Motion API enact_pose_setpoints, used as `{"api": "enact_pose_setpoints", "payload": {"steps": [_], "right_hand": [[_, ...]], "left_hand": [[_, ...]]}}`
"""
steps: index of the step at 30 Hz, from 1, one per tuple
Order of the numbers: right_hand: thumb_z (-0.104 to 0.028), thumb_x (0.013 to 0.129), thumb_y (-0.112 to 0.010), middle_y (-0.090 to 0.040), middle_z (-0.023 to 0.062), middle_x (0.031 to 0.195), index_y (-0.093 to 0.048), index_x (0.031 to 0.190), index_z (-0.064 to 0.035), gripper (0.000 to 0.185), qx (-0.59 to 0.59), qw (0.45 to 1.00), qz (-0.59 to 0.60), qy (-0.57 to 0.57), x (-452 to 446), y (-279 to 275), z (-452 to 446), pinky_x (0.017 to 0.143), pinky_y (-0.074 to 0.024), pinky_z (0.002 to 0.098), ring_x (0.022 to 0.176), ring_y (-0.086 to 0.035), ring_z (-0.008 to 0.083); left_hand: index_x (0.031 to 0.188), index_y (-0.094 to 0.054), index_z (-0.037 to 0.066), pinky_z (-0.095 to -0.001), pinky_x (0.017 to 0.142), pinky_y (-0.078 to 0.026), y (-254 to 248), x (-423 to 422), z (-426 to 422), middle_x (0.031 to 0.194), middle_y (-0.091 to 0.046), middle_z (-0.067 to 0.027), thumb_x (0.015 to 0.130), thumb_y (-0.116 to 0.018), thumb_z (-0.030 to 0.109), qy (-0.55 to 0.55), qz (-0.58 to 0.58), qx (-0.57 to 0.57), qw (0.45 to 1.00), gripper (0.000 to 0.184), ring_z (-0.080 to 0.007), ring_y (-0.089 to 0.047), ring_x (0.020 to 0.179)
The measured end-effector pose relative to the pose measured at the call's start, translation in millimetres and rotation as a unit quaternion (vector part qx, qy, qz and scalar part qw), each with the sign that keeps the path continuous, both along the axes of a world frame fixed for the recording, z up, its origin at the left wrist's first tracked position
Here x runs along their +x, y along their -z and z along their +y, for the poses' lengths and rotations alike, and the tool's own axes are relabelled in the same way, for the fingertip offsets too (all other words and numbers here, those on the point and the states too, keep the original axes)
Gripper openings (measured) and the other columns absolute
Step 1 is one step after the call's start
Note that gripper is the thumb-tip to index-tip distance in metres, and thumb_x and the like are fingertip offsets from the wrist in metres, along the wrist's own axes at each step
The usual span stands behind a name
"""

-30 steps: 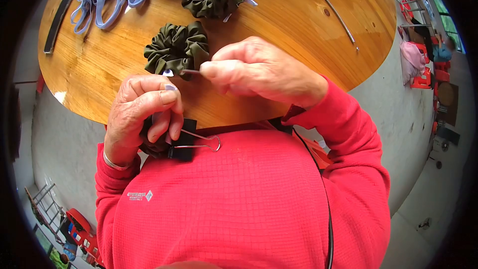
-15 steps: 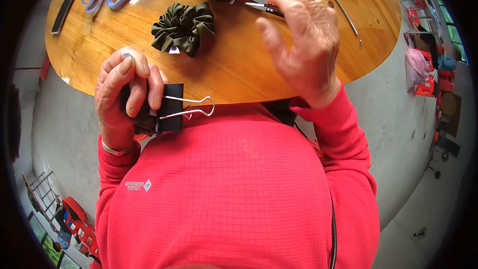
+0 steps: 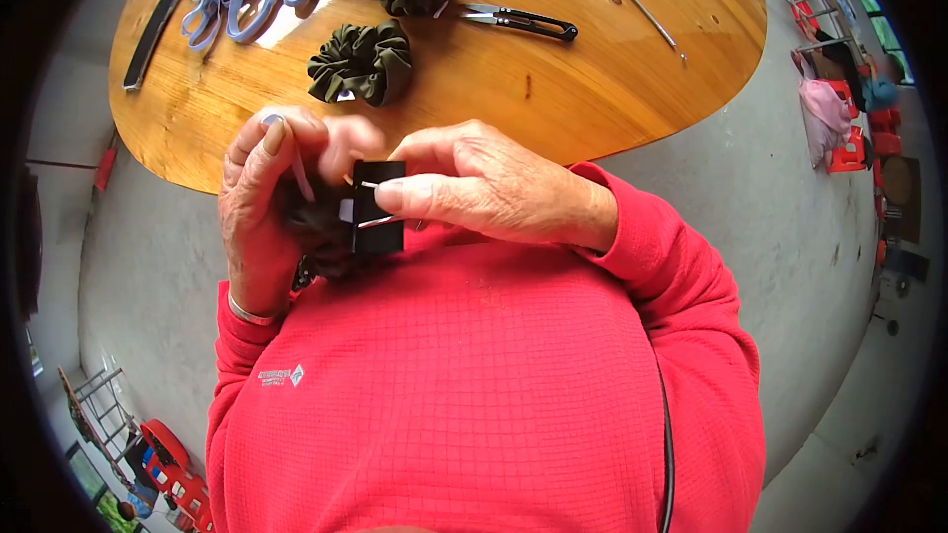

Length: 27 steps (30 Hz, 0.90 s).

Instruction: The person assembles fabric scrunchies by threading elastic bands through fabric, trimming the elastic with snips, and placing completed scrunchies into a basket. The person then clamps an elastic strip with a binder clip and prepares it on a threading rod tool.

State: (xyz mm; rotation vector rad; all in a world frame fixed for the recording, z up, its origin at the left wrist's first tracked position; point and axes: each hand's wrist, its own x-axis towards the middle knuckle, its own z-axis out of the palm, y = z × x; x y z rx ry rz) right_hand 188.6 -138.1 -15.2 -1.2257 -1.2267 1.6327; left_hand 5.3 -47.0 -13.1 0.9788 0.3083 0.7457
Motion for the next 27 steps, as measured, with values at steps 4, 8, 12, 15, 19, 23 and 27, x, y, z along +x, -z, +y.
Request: {"api": "enact_pose_setpoints", "payload": {"steps": [4, 8, 12, 15, 19, 23, 27], "right_hand": [[-0.027, 0.086, -0.062, -0.06, 0.0021, 0.079, -0.061, 0.095, 0.0013, 0.03, 0.04, 0.996, 0.007, 0.079, -7, -2, -6, 0.067, -0.0439, 0.0226, 0.076, -0.053, 0.0069], [-0.027, 0.086, -0.062, -0.06, 0.0018, 0.08, -0.06, 0.094, 0.0013, 0.029, 0.013, 0.995, 0.045, 0.087, -11, -2, -9, 0.067, -0.0437, 0.0225, 0.075, -0.053, 0.0067], [-0.027, 0.086, -0.062, -0.059, 0.001, 0.079, -0.06, 0.091, 0.0006, 0.028, -0.026, 0.996, 0.049, 0.073, -7, -7, -10, 0.065, -0.0431, 0.0219, 0.074, -0.053, 0.0059], [-0.028, 0.086, -0.062, -0.058, 0.0002, 0.077, -0.06, 0.089, 0.0001, 0.028, -0.022, 0.996, 0.032, 0.079, -7, -7, -10, 0.063, -0.0425, 0.0211, 0.071, -0.052, 0.0052], [-0.024, 0.085, -0.062, -0.057, -0.0005, 0.074, -0.059, 0.087, 0.0005, 0.025, -0.003, 0.996, 0.004, 0.087, -8, -4, -10, 0.058, -0.0412, 0.02, 0.067, -0.05, 0.0044], [-0.02, 0.084, -0.062, -0.056, -0.0014, 0.07, -0.059, 0.084, 0.0012, 0.021, 0.017, 0.994, -0.049, 0.098, -7, -13, -8, 0.055, -0.0398, 0.0192, 0.064, -0.049, 0.0036], [-0.021, 0.083, -0.058, -0.057, 0.0002, 0.072, -0.059, 0.09, 0.0013, 0.023, 0.031, 0.988, -0.115, 0.093, 0, -17, -5, 0.057, -0.0398, 0.019, 0.066, -0.05, 0.0042]], "left_hand": [[0.1, -0.061, -0.004, -0.0314, 0.082, -0.051, 11, -5, -3, 0.1, -0.063, -0.0141, 0.095, -0.049, 0.021, -0.036, 0.005, -0.013, 0.999, 0.028, -0.0226, -0.061, 0.096], [0.103, -0.06, -0.004, -0.0301, 0.084, -0.051, 4, -6, -13, 0.104, -0.062, -0.015, 0.094, -0.051, 0.025, -0.012, 0.031, -0.053, 0.998, 0.031, -0.022, -0.061, 0.099], [0.105, -0.06, -0.005, -0.0292, 0.087, -0.047, 10, -14, -14, 0.105, -0.062, -0.0123, 0.093, -0.052, 0.028, 0.025, 0.023, 0.008, 0.999, 0.036, -0.0174, -0.059, 0.097], [0.105, -0.061, -0.005, -0.0248, 0.081, -0.047, 5, -23, -19, 0.099, -0.063, -0.0072, 0.09, -0.057, 0.016, 0.035, 0.136, -0.004, 0.99, 0.026, -0.0111, -0.058, 0.09], [0.102, -0.062, -0.003, -0.0209, 0.072, -0.047, 9, -28, -18, 0.086, -0.063, -0.0027, 0.087, -0.059, 0.009, 0.054, 0.203, 0.037, 0.977, 0.02, -0.0073, -0.058, 0.079], [0.099, -0.064, -0.001, -0.0179, 0.06, -0.042, 0, -26, -17, 0.077, -0.06, 0.0011, 0.085, -0.06, 0.008, 0.102, 0.227, 0.055, 0.967, 0.017, -0.0029, -0.052, 0.068], [0.095, -0.065, -0.001, -0.0176, 0.054, -0.039, -4, -22, -14, 0.07, -0.057, 0.0031, 0.083, -0.061, 0.007, 0.131, 0.277, 0.119, 0.945, 0.015, -0.0009, -0.048, 0.065]]}}
